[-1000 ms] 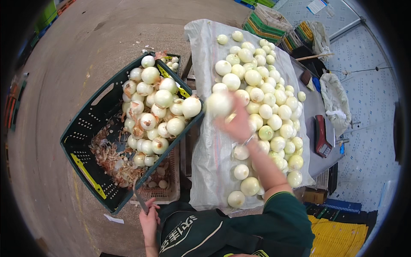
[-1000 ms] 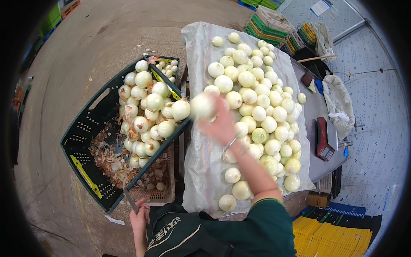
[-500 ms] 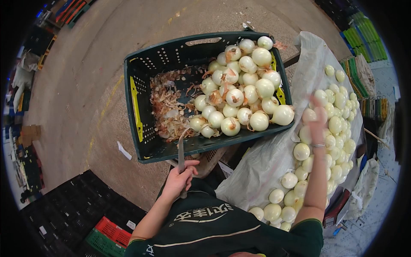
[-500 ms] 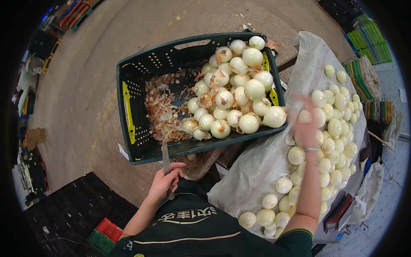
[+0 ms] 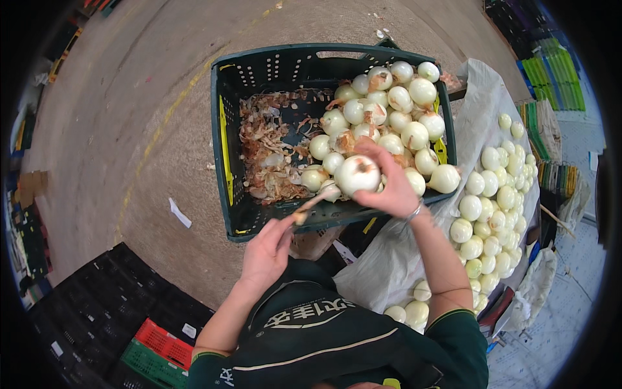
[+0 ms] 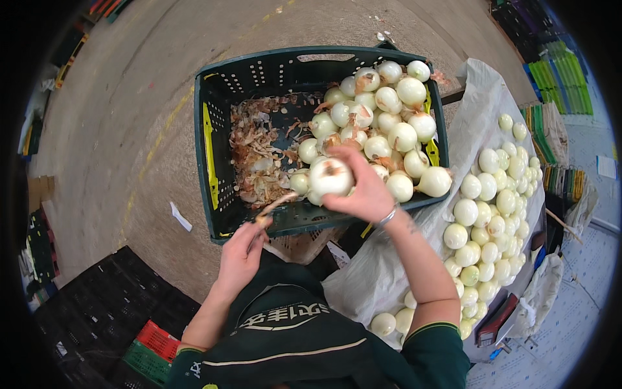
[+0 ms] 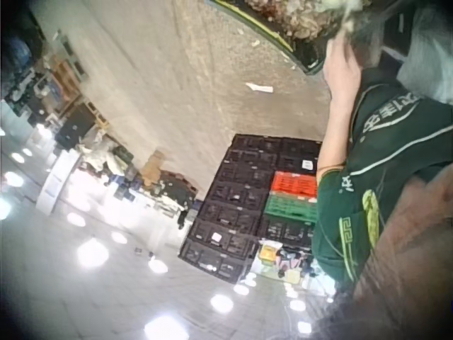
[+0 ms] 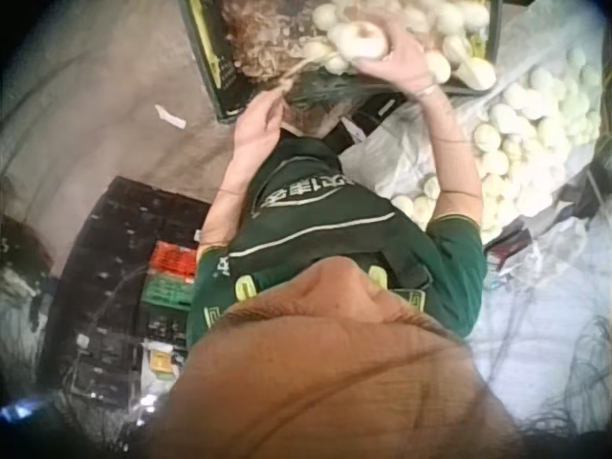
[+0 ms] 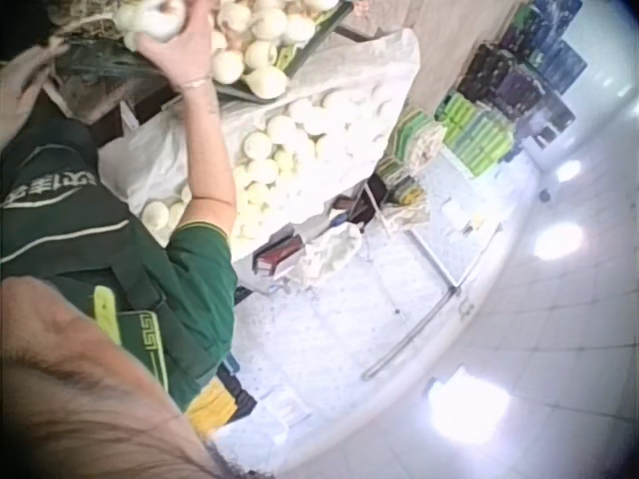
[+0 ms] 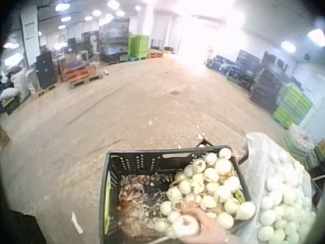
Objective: The person peels the outer skins from onions using a knife, tossing the skins into a plastic crate and placing the peeled onions onto a white sheet on a table.
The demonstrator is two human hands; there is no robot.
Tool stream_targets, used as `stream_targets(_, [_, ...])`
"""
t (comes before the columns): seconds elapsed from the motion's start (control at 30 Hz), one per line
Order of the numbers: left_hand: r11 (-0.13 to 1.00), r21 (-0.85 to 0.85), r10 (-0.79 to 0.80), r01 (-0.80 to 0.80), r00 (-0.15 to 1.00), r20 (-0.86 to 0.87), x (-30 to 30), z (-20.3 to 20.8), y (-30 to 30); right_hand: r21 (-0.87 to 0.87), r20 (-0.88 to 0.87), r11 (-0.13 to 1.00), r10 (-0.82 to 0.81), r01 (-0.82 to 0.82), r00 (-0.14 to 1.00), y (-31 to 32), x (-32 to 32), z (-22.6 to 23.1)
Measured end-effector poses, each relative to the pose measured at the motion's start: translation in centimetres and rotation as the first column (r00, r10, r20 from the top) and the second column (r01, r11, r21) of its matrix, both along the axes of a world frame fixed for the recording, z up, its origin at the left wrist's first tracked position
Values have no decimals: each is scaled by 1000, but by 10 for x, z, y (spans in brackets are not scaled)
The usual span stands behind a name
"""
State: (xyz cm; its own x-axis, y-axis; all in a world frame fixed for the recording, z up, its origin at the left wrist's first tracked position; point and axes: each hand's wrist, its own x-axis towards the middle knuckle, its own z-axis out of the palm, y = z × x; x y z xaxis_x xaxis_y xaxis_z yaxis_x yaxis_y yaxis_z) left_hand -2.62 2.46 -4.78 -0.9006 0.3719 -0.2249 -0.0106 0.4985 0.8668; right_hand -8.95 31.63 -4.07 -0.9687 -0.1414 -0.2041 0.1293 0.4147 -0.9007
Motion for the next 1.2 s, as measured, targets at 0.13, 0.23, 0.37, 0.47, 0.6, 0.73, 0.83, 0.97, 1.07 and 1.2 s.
stream_targets(0.13, [916, -400, -259, 35, 813, -522, -21, 48, 25, -8, -185, 999, -37, 36, 982, -56, 36, 32])
stream_targets(0.23, [905, -426, -274, 6, 774, -570, -23, 59, 33, 77, -334, 995, -28, 57, 942, -72, 51, 48])
stream_targets(0.37, [927, -375, -231, -11, 771, -594, -16, 37, 19, 148, -393, 985, -20, 84, 919, -76, 66, 61])
stream_targets(0.47, [878, -378, 90, -293, 877, -473, -8, -14, -20, 329, -494, 935, 50, 134, 868, -69, 70, 69])
stream_targets(0.6, [952, -108, 231, -288, 901, -367, 9, 2, -7, 272, -479, 951, 1, 147, 878, -63, 66, 53])
stream_targets(0.73, [971, 45, 239, -235, 949, -203, 16, 11, 10, -825, 448, 373, -26, 424, 894, -73, 70, 9])
stream_targets(0.83, [970, -164, 99, -182, 905, -414, 20, 29, 19, -844, 536, 75, 130, 530, 834, -89, 75, -5])
stream_targets(0.97, [929, -304, -5, -210, 815, -579, 11, 40, 29, -721, 672, 165, -69, 673, 737, -113, 83, 0])
stream_targets(1.07, [938, -264, 9, -224, 778, -628, 5, 39, 31, -712, 699, 74, -18, 698, 715, -116, 89, 13])
stream_targets(1.2, [881, -319, 131, -350, 828, -546, -2, -10, 5, -758, 633, -64, 167, 649, 756, -107, 100, 15])
